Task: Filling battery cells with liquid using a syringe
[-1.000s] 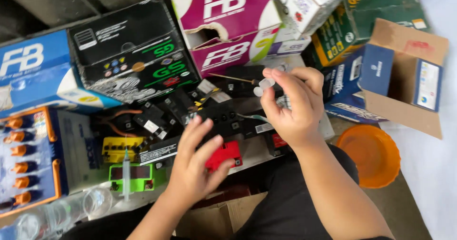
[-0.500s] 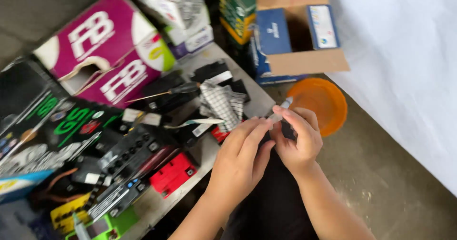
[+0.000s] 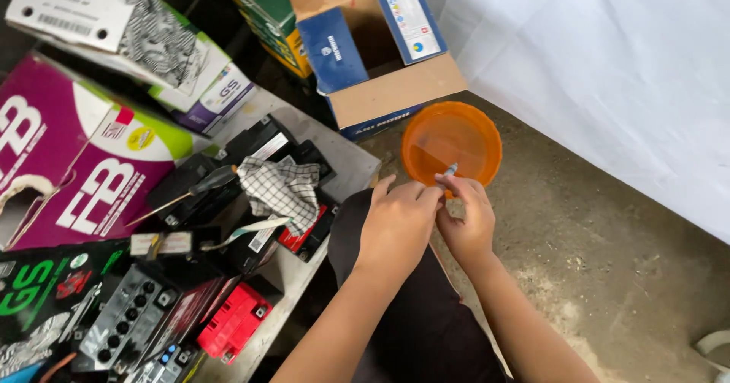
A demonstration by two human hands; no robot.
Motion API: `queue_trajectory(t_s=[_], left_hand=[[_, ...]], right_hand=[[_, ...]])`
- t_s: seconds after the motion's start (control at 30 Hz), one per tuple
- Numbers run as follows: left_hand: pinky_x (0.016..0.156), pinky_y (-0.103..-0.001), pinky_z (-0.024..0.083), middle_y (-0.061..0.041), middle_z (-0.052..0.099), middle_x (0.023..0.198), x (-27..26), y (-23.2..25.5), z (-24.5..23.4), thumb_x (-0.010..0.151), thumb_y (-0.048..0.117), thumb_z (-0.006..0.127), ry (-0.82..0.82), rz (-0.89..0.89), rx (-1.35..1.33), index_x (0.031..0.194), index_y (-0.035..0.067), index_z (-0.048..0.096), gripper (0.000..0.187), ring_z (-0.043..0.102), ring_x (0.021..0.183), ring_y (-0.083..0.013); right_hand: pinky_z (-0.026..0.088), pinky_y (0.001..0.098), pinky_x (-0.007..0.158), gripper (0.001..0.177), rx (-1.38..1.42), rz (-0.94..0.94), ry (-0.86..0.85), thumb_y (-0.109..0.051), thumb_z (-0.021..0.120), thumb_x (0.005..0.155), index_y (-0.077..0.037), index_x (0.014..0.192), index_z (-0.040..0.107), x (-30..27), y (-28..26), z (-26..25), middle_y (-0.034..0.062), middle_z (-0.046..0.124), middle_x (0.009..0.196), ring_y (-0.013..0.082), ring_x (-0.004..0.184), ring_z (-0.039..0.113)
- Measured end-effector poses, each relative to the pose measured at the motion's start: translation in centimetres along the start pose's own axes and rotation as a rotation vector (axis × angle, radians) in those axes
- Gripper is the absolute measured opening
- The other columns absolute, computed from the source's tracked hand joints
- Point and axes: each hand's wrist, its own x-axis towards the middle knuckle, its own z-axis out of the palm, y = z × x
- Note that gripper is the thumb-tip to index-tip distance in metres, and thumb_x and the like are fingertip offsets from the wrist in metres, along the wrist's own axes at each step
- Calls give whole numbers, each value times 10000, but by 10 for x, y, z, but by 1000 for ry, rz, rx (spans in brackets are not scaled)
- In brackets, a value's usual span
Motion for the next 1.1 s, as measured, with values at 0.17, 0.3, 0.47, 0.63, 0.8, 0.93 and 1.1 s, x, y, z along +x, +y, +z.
queue_trajectory(t_s=[0.17, 0.3, 0.47, 0.63, 0.8, 0.93, 1.1], left_hand=[[1026, -459, 496, 29, 617, 662, 11, -23, 60, 855, 210, 733, -89, 95, -72, 748, 186, 598, 174, 688, 649, -171], [929, -412, 531, 66, 614, 655, 21, -32, 91, 896, 257, 714, -269, 118, -26, 754, 193, 558, 220, 701, 636, -158], [783, -400, 588, 5, 631, 656, 42, -28, 74, 895, 166, 735, -392, 89, -193, 808, 156, 612, 151, 707, 626, -214], [742, -376, 605, -31, 719, 715, 53, -27, 67, 897, 113, 742, -532, -61, -475, 894, 107, 729, 14, 758, 737, -248], [683, -379, 621, -75, 741, 744, 58, -29, 76, 867, 100, 772, -599, -110, -538, 929, 79, 750, 69, 760, 755, -278], [709, -378, 627, 3, 767, 775, 54, -34, 102, 816, 251, 817, -651, -221, -522, 948, 203, 761, 151, 757, 872, -237], [760, -370, 625, 38, 768, 777, 55, -36, 115, 802, 317, 813, -695, -265, -487, 929, 255, 767, 149, 750, 909, -212]], right_hand=[[573, 339, 652, 518, 16, 64, 62, 177, 728, 795, 91, 1287, 589, -24, 34, 9, 174, 680, 1111, 313, 927, 669], [566, 328, 648, 369, -74, 23, 30, 138, 790, 761, 69, 1110, 690, -14, 35, 6, 151, 666, 1080, 304, 936, 651], [550, 369, 684, 422, -97, 92, 36, 79, 824, 770, 35, 1174, 712, -28, 53, 12, 134, 638, 1010, 291, 859, 627], [558, 412, 736, 442, -129, 154, 3, 20, 835, 781, 10, 1210, 730, -38, 73, 12, 123, 640, 957, 295, 842, 656], [570, 398, 695, 302, -86, 71, 3, -20, 838, 823, 18, 1114, 766, -29, 78, 12, 100, 701, 871, 286, 745, 654], [572, 440, 722, 269, -30, 59, -5, -6, 804, 854, 34, 1116, 759, -28, 88, 11, 126, 687, 865, 330, 757, 659], [573, 447, 730, 250, -36, 49, -23, -9, 793, 865, 29, 1109, 753, -33, 96, 13, 123, 685, 864, 331, 766, 661]])
